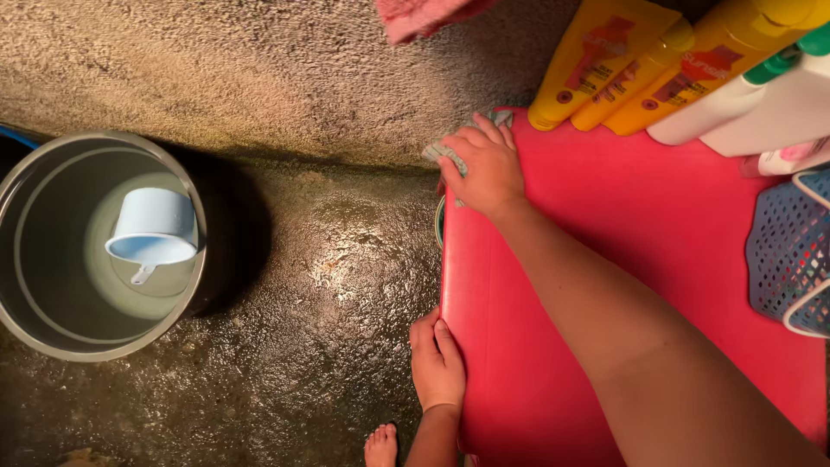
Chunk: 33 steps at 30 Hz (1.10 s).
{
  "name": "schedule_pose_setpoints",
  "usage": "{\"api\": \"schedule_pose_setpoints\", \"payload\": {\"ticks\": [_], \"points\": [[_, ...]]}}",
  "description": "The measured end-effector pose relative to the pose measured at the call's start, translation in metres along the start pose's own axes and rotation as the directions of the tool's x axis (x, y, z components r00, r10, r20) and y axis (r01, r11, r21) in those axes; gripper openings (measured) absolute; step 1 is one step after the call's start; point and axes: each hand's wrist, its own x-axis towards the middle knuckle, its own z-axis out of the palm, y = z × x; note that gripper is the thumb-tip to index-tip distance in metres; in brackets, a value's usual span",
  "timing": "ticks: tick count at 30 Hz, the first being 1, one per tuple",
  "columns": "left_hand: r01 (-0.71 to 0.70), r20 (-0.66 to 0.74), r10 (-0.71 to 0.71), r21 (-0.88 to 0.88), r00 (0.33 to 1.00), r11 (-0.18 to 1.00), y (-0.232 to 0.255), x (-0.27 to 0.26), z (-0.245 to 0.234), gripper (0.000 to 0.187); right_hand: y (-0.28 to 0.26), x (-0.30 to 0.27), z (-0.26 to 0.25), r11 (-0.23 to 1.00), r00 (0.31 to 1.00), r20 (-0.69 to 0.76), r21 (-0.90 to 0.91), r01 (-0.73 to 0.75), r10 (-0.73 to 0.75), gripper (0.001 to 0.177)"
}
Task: The person organizes toothbrushes and toothpaste into a blue basket on a red plastic stool, then wipes the stool surface with a cloth. The person repeatedly wipes the stool top and sides, occasionally wringing the cloth, and moves the basket to access different areas.
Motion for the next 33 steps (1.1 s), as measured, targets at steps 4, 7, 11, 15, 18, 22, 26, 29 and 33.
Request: {"api": "schedule_pose_setpoints", "payload": {"ticks": [4, 7, 11, 15, 18, 22, 26, 29, 33], "points": [[-0.040, -0.011, 0.040, -0.056, 0.999, 0.998, 0.001, 0.000, -0.003, 0.036, -0.006, -0.003, -0.005, 0.989, 0.989, -0.029, 0.020, 0.144, -0.144, 0.022], [-0.005, 0.001, 0.005, -0.060, 1.000, 0.998, 0.000, 0.001, -0.002, 0.036, -0.019, -0.009, -0.001, 0.973, 0.972, 0.062, -0.013, 0.229, -0.227, 0.017], [-0.035, -0.031, 0.033, -0.076, 0.999, 0.996, -0.006, 0.000, 0.000, 0.040, -0.048, -0.046, -0.005, 0.947, 0.943, 0.087, 0.051, 0.316, -0.320, 0.017], [-0.117, -0.119, 0.102, -0.126, 0.988, 0.985, -0.017, 0.001, 0.004, 0.049, -0.080, -0.088, -0.020, 0.939, 0.925, 0.161, 0.088, 0.333, -0.343, 0.015], [-0.117, -0.190, 0.069, -0.252, 0.979, 0.961, -0.032, 0.006, 0.007, 0.055, -0.108, -0.123, -0.028, 0.941, 0.914, 0.227, 0.117, 0.316, -0.335, 0.013], [0.277, 0.150, -0.313, -0.867, 0.938, 0.414, -0.047, 0.017, -0.001, 0.062, -0.144, -0.177, -0.039, 0.948, 0.914, 0.253, 0.106, 0.299, -0.316, 0.013], [0.453, 0.333, -0.340, -0.804, 0.880, 0.386, -0.066, 0.004, -0.028, 0.066, -0.174, -0.230, -0.044, 0.966, 0.909, 0.329, 0.100, 0.237, -0.257, 0.009], [0.522, 0.381, -0.365, -0.703, 0.850, 0.482, -0.073, -0.005, -0.040, 0.064, -0.187, -0.265, -0.047, 0.974, 0.913, 0.339, 0.107, 0.201, -0.226, 0.011], [0.468, 0.369, -0.295, -0.604, 0.882, 0.645, -0.077, -0.013, -0.042, 0.058, -0.195, -0.300, -0.047, 0.982, 0.916, 0.356, 0.042, 0.182, -0.185, 0.016]]}}
